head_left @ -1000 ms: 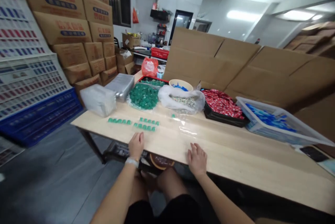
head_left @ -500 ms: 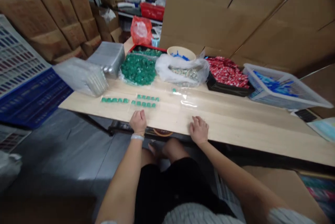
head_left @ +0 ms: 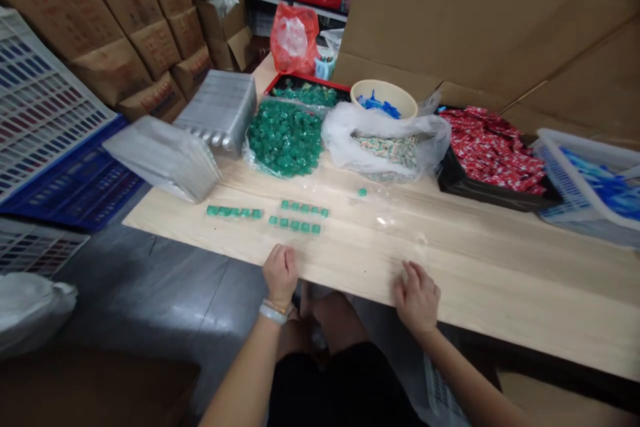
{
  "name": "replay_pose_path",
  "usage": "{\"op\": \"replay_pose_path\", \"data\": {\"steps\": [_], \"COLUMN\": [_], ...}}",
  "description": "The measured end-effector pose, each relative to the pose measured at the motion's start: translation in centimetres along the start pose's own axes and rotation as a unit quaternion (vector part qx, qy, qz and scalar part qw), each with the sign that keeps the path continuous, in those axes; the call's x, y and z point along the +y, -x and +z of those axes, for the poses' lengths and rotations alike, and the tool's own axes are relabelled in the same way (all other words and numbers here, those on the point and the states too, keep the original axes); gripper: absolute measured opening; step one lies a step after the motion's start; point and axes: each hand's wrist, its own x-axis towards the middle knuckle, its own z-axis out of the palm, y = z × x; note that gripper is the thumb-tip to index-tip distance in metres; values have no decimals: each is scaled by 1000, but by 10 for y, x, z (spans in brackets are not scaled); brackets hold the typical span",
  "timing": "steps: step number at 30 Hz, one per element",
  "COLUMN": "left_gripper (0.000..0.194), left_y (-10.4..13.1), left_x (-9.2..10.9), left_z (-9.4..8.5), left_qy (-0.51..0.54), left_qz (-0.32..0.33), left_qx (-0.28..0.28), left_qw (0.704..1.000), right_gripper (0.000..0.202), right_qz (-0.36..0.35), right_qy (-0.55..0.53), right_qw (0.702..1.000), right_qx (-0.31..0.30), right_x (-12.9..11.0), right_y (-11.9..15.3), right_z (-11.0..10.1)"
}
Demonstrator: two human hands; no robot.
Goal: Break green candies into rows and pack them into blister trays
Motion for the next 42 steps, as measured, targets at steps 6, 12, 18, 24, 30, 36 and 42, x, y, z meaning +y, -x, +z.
{"op": "replay_pose_path", "data": {"steps": [6, 12, 18, 24, 30, 36, 42], "left_gripper": [22, 16, 16, 15, 15, 15, 17], "left_y": [-8, -23, -41, -29, -33, -60, -46], "left_x": [14, 40, 56, 49, 57, 50, 32], "left_z": [-21, -37, -48, -53, -44, -60, -86], "left_qy": [35, 45, 74, 90, 96, 83, 36], "left_qz": [-2, 45, 73, 69, 73, 56, 47], "left_qx": [-82, -124, -139, -180, -220, -174, -159], "left_qw": [996, 990, 985, 977, 968, 980, 985], "right_gripper": [48, 55, 49, 45, 45, 45, 42], "right_qz": [-2, -28, -54, -36, -21, -10, -8], "right_qy": [-19, -26, -14, -16, -24, -23, -27], "right_qw": [1000, 999, 996, 998, 999, 1000, 1000], "right_qx": [-8, 36, 74, 43, 20, 5, 1], "right_x": [2, 5, 7, 7, 7, 7, 6], "right_y": [-3, -6, -12, -13, -13, -13, -13], "right_z": [-1, 1, 6, 3, 0, -1, -5]}}
